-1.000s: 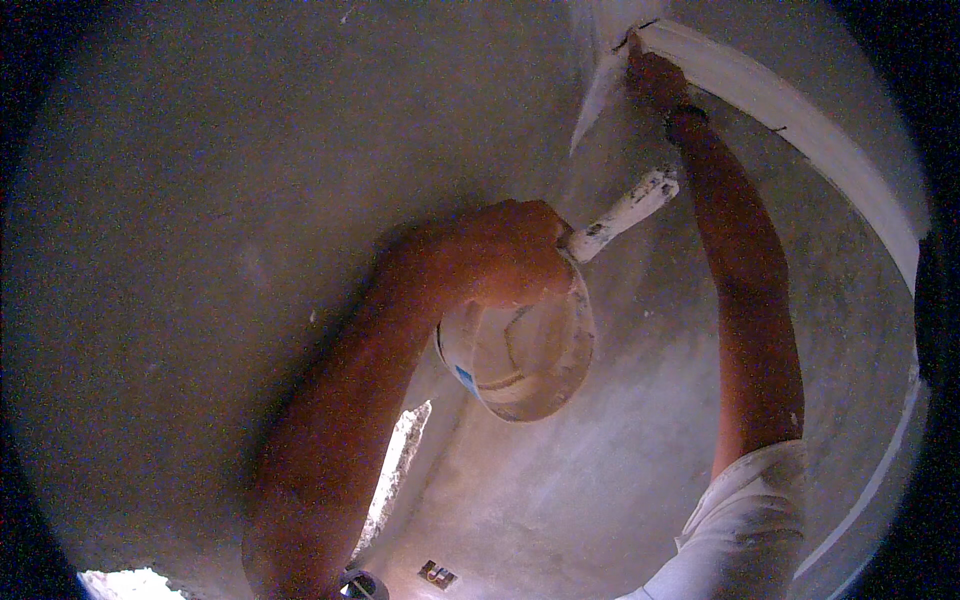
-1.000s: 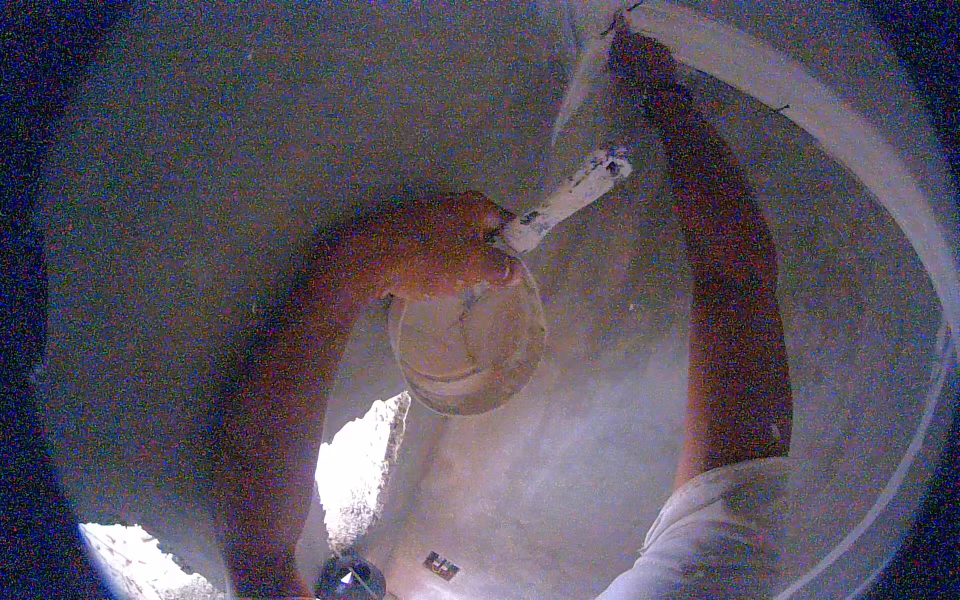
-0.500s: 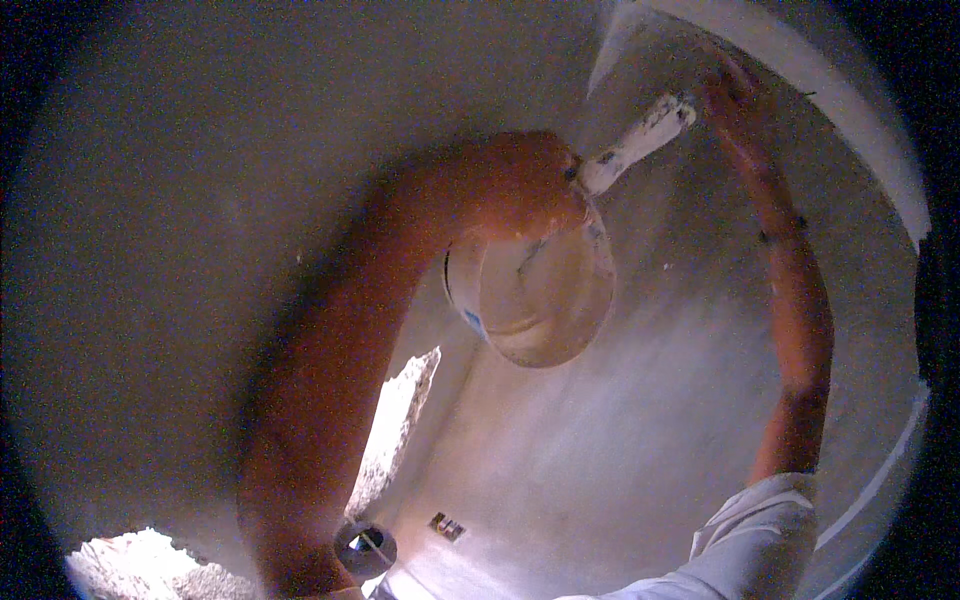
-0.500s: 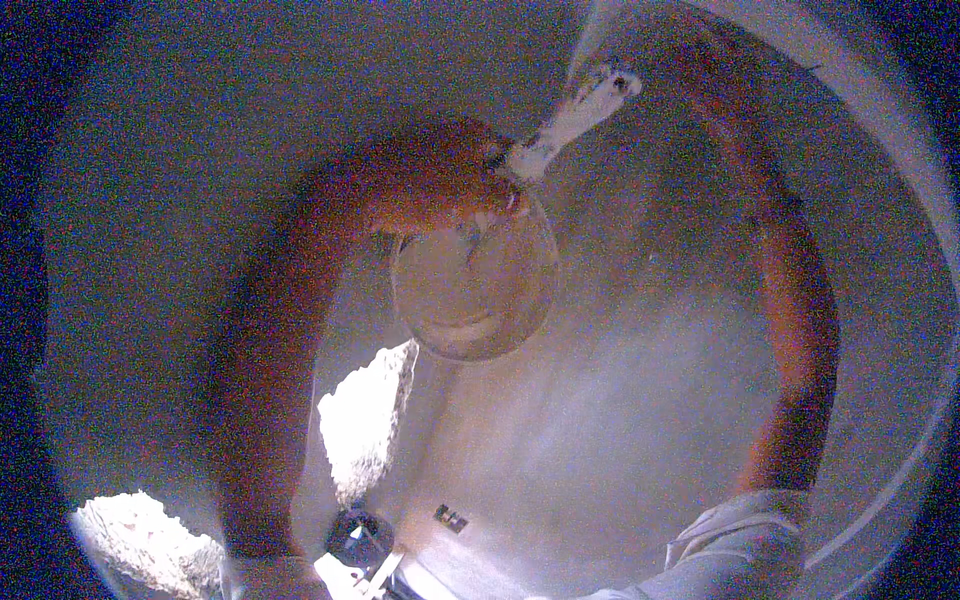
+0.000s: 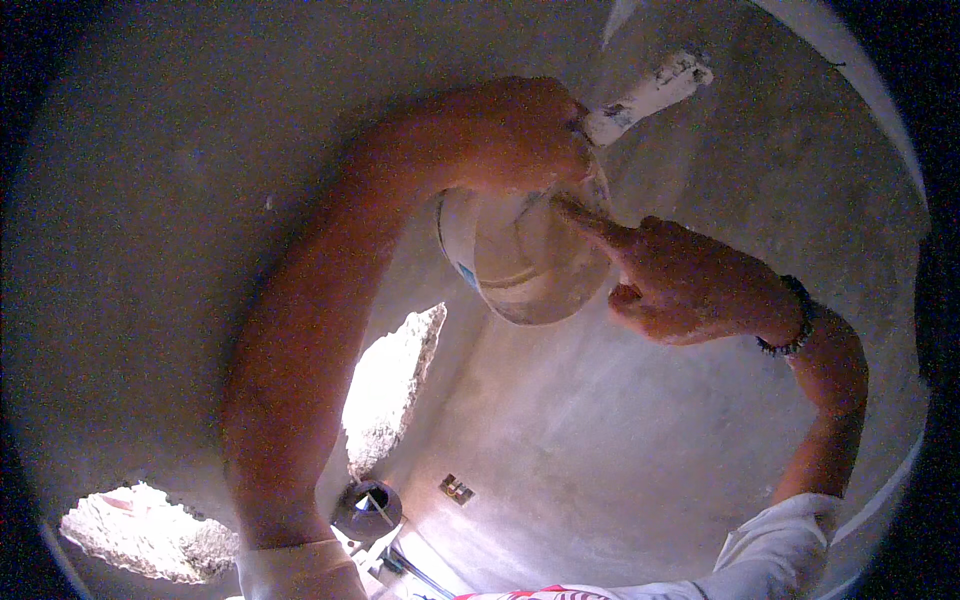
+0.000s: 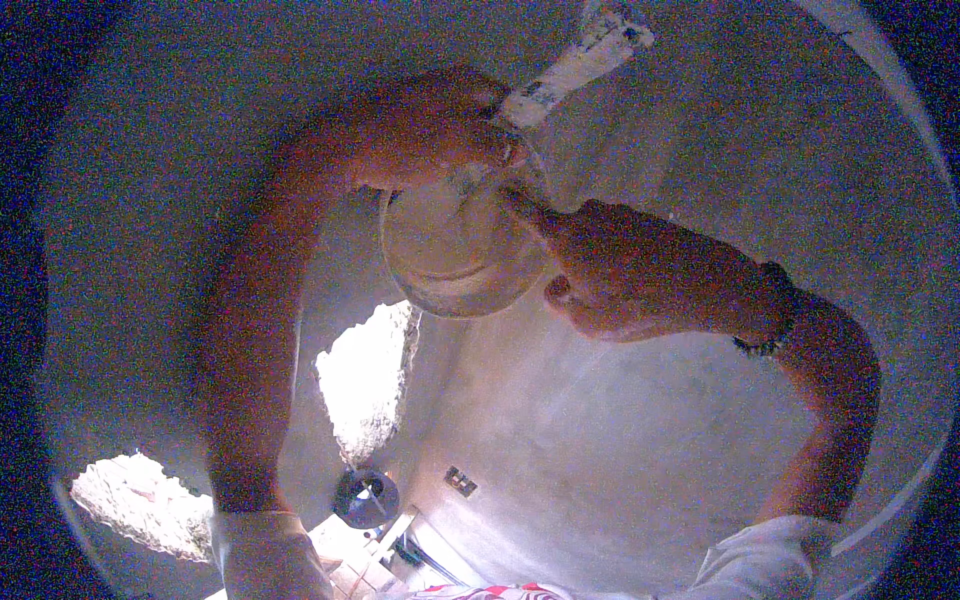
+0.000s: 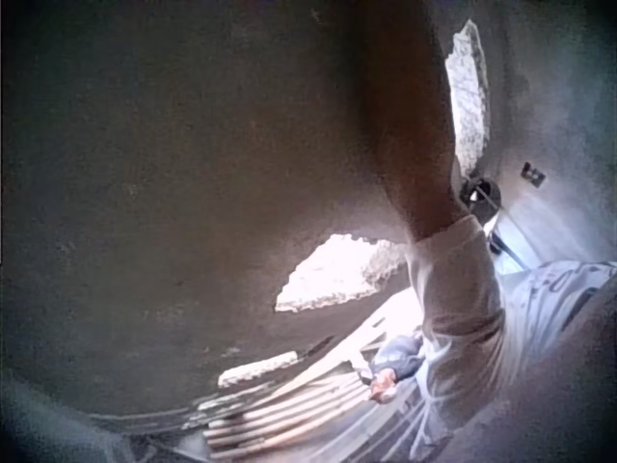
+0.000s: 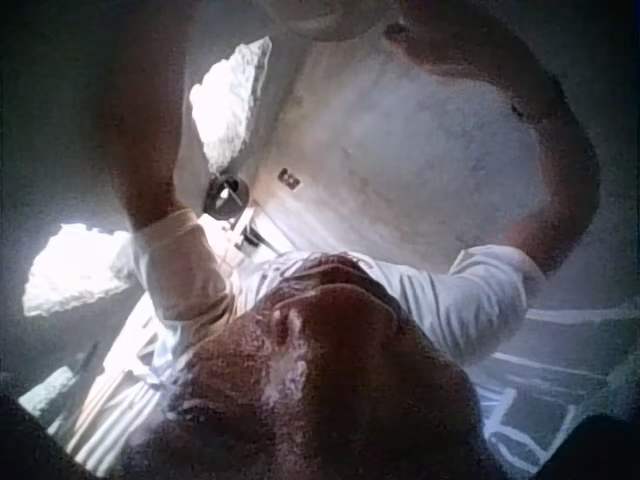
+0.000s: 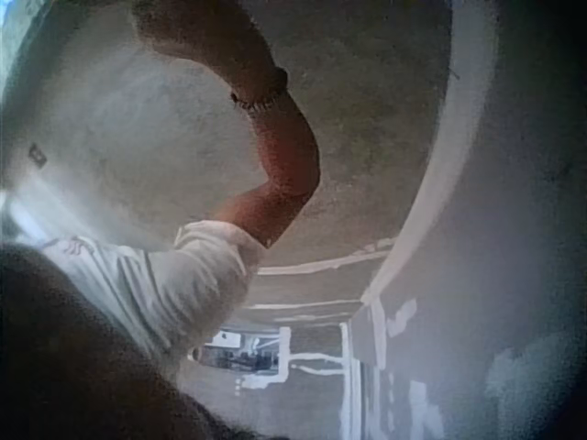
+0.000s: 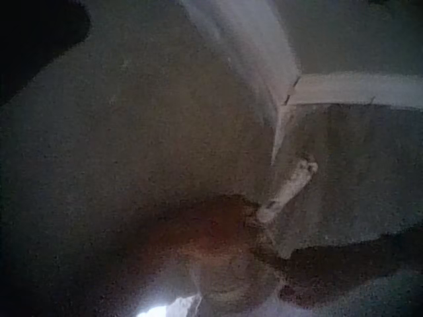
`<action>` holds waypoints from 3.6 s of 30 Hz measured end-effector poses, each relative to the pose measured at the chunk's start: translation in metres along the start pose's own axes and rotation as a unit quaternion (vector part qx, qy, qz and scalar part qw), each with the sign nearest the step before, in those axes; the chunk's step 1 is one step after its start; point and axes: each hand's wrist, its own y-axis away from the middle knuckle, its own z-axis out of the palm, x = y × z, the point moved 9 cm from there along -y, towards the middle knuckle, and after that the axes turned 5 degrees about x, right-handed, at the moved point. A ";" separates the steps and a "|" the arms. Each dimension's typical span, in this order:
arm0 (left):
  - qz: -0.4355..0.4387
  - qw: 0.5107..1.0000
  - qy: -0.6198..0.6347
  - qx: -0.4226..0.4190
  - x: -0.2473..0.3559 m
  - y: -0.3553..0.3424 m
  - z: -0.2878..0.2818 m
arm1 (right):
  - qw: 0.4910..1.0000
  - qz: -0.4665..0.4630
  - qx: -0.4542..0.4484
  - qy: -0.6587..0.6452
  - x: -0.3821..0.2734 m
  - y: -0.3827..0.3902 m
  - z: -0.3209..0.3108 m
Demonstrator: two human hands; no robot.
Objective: The person applies plaster to the upper corner and ceiling edges of a room using a putty knife and a bucket of plaster mixture, smoothing it along the joints with their fingers and the tool.
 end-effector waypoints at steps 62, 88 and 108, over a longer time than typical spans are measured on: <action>0.032 0.996 -0.082 -0.006 0.006 -0.002 0.003 | 0.734 0.168 0.472 0.459 0.249 -0.102 -0.259; -0.054 0.997 0.053 0.004 -0.009 -0.002 0.005 | 0.667 0.113 0.483 0.556 0.238 -0.123 -0.237; -0.019 0.999 0.046 0.019 -0.002 0.002 0.001 | 0.666 0.126 0.492 0.547 0.225 -0.123 -0.246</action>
